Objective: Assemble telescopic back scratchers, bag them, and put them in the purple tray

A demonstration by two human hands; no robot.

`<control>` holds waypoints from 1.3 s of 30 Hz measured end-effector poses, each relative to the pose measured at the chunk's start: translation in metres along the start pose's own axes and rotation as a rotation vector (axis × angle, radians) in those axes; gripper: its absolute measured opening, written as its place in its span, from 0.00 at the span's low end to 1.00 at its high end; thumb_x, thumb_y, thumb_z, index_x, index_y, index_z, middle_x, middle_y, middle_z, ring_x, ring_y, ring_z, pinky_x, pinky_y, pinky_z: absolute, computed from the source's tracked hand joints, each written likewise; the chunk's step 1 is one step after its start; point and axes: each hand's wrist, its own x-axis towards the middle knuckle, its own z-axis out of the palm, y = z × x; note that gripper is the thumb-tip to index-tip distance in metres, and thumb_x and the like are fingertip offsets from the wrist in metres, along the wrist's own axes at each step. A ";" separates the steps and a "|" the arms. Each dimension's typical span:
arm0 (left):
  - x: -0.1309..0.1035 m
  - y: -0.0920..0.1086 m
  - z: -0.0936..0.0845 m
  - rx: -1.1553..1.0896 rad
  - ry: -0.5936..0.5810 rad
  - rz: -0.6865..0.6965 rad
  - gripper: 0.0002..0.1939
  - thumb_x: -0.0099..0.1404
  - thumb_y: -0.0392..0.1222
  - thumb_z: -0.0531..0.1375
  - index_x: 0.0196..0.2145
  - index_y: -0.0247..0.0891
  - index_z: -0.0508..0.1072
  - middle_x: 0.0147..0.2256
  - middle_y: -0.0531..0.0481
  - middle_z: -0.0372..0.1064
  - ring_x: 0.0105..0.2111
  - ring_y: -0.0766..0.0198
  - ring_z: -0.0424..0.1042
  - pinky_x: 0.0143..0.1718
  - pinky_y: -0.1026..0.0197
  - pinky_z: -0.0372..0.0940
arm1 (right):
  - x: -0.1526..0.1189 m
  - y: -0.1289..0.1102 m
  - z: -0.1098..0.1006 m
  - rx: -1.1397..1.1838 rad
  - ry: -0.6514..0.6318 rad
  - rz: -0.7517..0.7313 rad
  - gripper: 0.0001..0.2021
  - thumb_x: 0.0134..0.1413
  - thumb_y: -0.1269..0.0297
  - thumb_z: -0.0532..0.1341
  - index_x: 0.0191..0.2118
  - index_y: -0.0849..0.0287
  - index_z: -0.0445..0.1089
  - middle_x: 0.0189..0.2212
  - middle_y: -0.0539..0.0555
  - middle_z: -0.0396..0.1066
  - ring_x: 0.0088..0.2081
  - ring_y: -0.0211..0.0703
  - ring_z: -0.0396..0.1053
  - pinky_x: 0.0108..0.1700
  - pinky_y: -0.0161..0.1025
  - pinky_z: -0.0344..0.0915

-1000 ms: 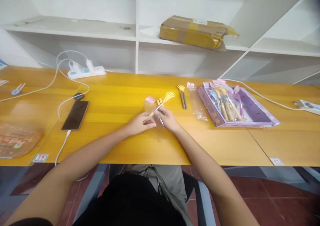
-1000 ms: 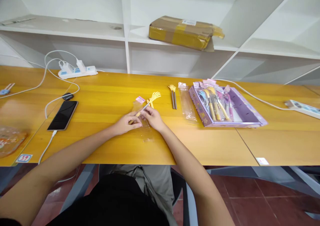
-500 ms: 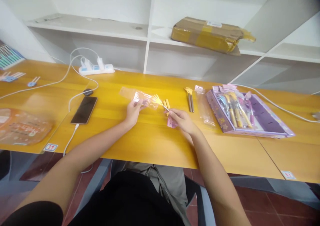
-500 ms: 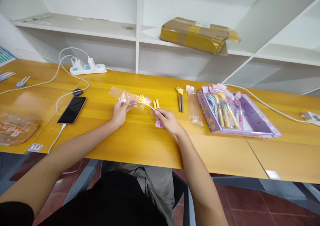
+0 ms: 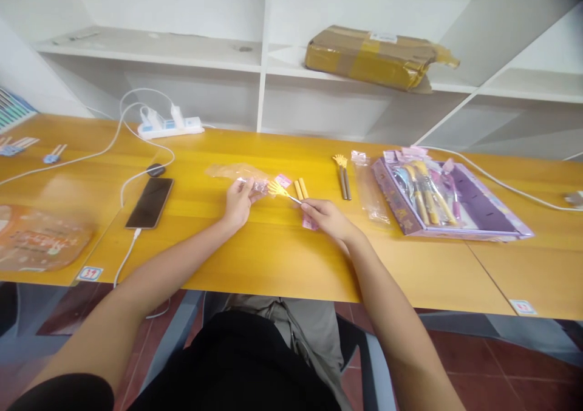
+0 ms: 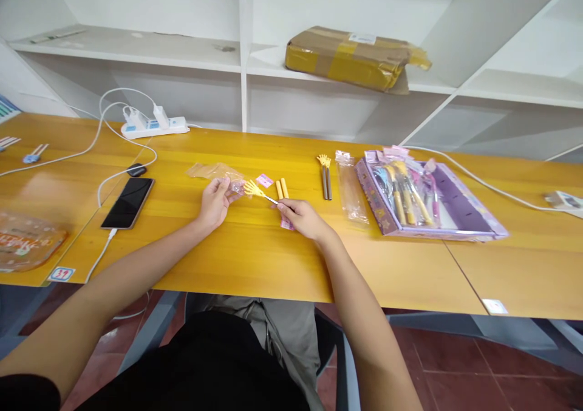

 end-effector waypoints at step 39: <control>0.003 0.012 0.003 -0.081 -0.003 -0.176 0.15 0.71 0.51 0.71 0.37 0.38 0.75 0.37 0.49 0.84 0.29 0.67 0.81 0.34 0.66 0.76 | -0.004 -0.014 -0.003 0.538 -0.172 0.004 0.29 0.48 0.61 0.80 0.57 0.54 0.78 0.46 0.57 0.84 0.30 0.35 0.72 0.25 0.32 0.61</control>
